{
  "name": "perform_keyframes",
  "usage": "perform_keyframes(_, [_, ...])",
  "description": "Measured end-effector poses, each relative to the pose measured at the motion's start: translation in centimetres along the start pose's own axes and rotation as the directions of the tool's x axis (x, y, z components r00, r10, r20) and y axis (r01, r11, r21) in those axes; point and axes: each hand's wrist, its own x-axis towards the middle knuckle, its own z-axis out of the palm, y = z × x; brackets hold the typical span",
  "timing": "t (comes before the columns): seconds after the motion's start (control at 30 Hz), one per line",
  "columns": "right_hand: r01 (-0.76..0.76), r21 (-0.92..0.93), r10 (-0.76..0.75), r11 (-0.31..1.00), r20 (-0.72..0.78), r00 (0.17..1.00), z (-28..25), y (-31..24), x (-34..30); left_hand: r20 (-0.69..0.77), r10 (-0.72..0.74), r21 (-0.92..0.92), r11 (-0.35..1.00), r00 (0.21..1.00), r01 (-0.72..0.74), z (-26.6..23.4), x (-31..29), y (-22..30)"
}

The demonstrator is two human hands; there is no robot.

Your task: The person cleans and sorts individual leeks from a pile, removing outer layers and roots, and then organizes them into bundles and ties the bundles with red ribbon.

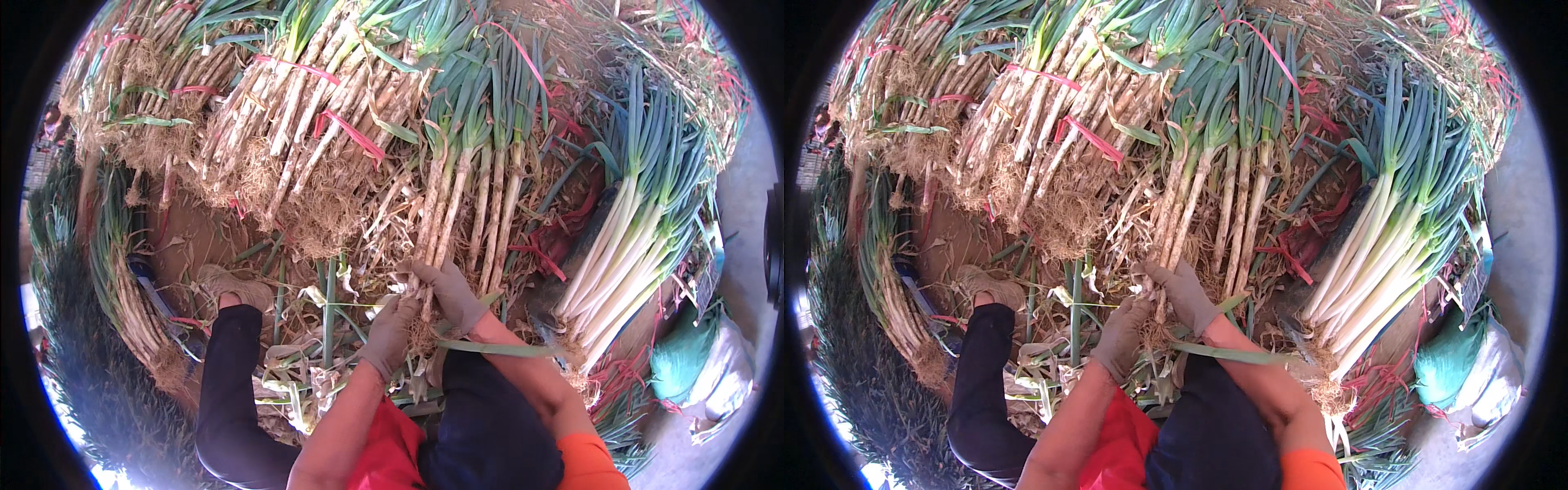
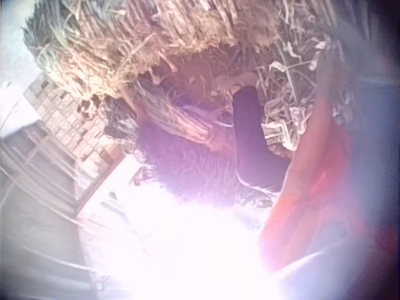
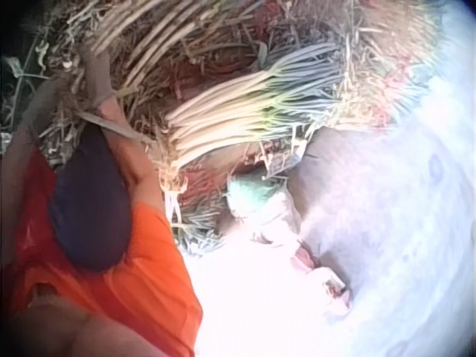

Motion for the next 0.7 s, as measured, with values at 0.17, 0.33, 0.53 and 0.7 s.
perform_keyframes(0.17, [0.086,-0.303,-0.099,0.949,-0.027,0.995,0.7,1.0,-0.6,-0.135,0.323,0.588,0.787,0.937,-0.187,-2.3,1.3,-1.2])
perform_keyframes(0.33, [-0.041,-0.248,0.028,0.968,-0.059,0.998,0.6,-0.5,-0.3,0.032,-0.040,0.450,0.893,0.999,0.021,-3.3,-1.9,3.0])
perform_keyframes(0.53, [-0.157,0.080,0.151,0.984,0.076,0.986,0.5,-0.6,-0.6,-0.044,-0.345,0.933,0.321,0.938,0.162,-10.9,-3.9,-0.1])
perform_keyframes(0.7, [-0.026,0.137,0.019,0.990,0.055,0.998,-0.9,0.0,-0.1,-0.340,-0.225,0.931,-0.216,0.913,0.294,-15.6,-6.7,-1.4])
